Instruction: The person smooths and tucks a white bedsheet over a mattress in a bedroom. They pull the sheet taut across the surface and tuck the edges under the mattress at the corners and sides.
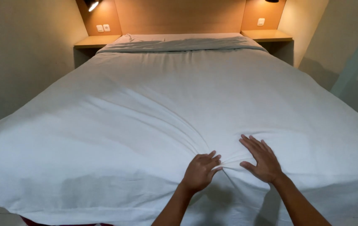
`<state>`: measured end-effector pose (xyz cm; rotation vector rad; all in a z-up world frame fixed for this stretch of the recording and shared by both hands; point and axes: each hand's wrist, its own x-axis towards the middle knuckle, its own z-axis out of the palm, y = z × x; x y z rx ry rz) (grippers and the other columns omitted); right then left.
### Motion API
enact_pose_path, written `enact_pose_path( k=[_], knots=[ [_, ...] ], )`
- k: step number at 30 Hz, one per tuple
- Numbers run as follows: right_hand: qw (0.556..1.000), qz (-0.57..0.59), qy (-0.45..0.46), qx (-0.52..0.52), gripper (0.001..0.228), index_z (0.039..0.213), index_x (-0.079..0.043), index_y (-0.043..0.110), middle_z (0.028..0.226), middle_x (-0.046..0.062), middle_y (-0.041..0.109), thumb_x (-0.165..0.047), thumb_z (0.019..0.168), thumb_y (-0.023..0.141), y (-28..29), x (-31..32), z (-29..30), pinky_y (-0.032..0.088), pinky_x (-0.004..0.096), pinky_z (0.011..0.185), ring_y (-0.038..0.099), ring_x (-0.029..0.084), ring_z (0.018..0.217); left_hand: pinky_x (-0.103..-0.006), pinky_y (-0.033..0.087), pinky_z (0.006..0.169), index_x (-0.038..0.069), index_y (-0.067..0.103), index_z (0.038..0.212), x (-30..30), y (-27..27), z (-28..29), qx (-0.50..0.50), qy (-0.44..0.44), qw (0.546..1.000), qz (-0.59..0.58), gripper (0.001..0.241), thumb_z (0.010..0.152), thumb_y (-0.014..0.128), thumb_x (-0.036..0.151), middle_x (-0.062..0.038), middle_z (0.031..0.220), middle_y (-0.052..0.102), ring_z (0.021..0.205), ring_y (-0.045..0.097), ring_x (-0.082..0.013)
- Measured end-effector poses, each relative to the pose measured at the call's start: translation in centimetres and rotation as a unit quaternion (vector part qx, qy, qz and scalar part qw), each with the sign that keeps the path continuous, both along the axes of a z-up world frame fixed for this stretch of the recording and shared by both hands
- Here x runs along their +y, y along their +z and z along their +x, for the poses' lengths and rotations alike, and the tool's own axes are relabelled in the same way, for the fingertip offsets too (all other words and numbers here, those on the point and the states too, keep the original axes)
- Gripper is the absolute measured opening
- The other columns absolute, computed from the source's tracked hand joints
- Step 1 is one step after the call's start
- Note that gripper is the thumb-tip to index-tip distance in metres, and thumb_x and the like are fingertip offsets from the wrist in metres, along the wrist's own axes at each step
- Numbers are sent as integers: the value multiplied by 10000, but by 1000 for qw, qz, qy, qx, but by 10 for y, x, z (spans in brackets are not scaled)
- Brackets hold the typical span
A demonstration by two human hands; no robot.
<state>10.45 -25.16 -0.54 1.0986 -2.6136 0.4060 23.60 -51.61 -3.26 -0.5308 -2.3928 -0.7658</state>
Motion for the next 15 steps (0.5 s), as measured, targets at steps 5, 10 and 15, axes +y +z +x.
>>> enact_pose_path(
  k=[5,10,15],
  knots=[
    [997,63,-41,6,987,1557,-301,363,1676,-45,278,-859,759,528,10,-9,4,122,485,1261,214,199,1550,-436,406,1155,62,723,1230,-3,1,7,2,1,1000,-16,314,1055,622,302,-61,1379,696,1433,537,-233],
    [997,64,-47,11,1105,1582,-300,369,1656,-49,264,-862,671,645,25,-15,21,122,449,1251,199,184,1533,-472,365,1197,98,639,1386,-55,4,14,46,-4,991,-127,473,1019,655,396,-75,1518,599,1493,454,-279],
    [993,88,-78,-8,1137,1581,-316,362,1660,-73,258,-851,637,701,33,-20,27,116,426,1263,190,160,1538,-520,299,1149,155,525,1452,-123,26,35,-52,98,983,-145,851,781,734,635,-94,1581,419,1485,318,-352]
  ],
)
